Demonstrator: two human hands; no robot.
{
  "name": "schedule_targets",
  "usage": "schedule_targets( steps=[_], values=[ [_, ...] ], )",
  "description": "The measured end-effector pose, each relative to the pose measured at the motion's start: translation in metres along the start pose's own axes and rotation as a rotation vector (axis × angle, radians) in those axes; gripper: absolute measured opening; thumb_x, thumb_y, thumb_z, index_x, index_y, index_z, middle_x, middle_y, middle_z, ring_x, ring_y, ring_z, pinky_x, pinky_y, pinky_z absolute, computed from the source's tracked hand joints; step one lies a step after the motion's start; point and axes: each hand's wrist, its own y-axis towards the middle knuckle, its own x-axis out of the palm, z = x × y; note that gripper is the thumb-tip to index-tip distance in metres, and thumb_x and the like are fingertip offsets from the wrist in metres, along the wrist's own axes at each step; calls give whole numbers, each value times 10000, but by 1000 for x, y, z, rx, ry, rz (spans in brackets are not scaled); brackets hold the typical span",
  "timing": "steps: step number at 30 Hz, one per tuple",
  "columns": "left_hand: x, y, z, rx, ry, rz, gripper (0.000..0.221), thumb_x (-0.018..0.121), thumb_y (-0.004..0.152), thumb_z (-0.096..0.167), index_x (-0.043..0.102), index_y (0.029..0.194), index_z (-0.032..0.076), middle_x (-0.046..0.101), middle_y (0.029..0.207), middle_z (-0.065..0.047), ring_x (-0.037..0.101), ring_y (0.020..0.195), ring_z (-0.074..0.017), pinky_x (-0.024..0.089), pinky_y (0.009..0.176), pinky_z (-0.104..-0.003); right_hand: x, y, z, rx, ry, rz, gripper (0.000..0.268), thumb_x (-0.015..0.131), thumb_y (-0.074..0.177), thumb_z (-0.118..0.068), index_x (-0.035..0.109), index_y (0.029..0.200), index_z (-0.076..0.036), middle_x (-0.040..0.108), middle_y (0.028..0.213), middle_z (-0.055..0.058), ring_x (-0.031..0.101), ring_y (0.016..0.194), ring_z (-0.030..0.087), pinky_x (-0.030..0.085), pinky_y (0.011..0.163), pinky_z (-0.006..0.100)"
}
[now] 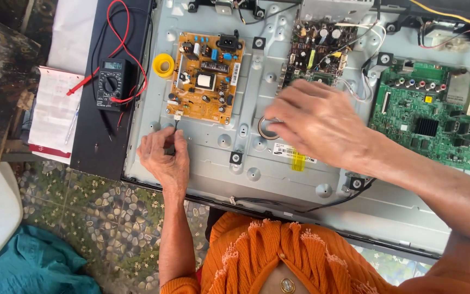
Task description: Routing and connecting internal cables and wires within a television chassis during repair.
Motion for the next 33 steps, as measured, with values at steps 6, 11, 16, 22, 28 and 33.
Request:
schedule_targets(
  steps=[6, 11, 16, 22, 28, 33],
  values=[
    [-3, 5, -7, -131, -169, -25, 80, 703, 1000, 160, 741, 1015, 91, 672, 745, -30, 588, 705, -242, 472, 722, -376, 66, 80, 0, -177, 91, 48, 91, 750, 941, -97, 678, 996, -111, 649, 885, 58, 637, 861, 223, 586, 827, 392],
    [2, 9, -13, -136, -191, -15, 102, 763, 994, 193, 753, 994, 91, 652, 633, -23, 638, 654, -261, 506, 727, -357, 126, 126, 1, -219, 125, 104, 149, 778, 867, -51, 715, 948, -159, 591, 851, 5, 562, 926, 208, 515, 821, 359],
    [12, 9, -18, -109, -133, -12, 48, 753, 985, 171, 739, 973, 126, 629, 619, -7, 643, 682, -261, 472, 808, -365, 144, 148, -6, -228, 181, 80, 209, 882, 760, -79, 737, 852, -197, 556, 990, -27, 465, 1051, 199, 444, 809, 359],
    [15, 7, -18, -70, -14, -25, 90, 769, 930, 150, 692, 890, 174, 596, 645, 26, 632, 691, -245, 448, 795, -364, 150, 151, -16, -277, 248, 106, 155, 838, 816, -44, 704, 774, -111, 498, 1050, 25, 420, 1108, 246, 408, 815, 370],
    [21, 6, -21, -56, 32, -27, 114, 763, 883, 143, 666, 850, 194, 551, 622, 36, 624, 678, -247, 452, 754, -356, 159, 149, -16, -288, 248, 116, 160, 843, 791, -34, 709, 761, -117, 490, 1082, 23, 413, 1136, 251, 392, 811, 378],
    [22, 4, -22, -84, 16, -12, 128, 752, 888, 130, 660, 823, 190, 536, 606, 38, 617, 658, -244, 451, 720, -351, 169, 149, -14, -270, 268, 104, 200, 894, 735, -67, 704, 768, -121, 491, 1111, 20, 412, 1132, 260, 406, 840, 390]
  ],
)
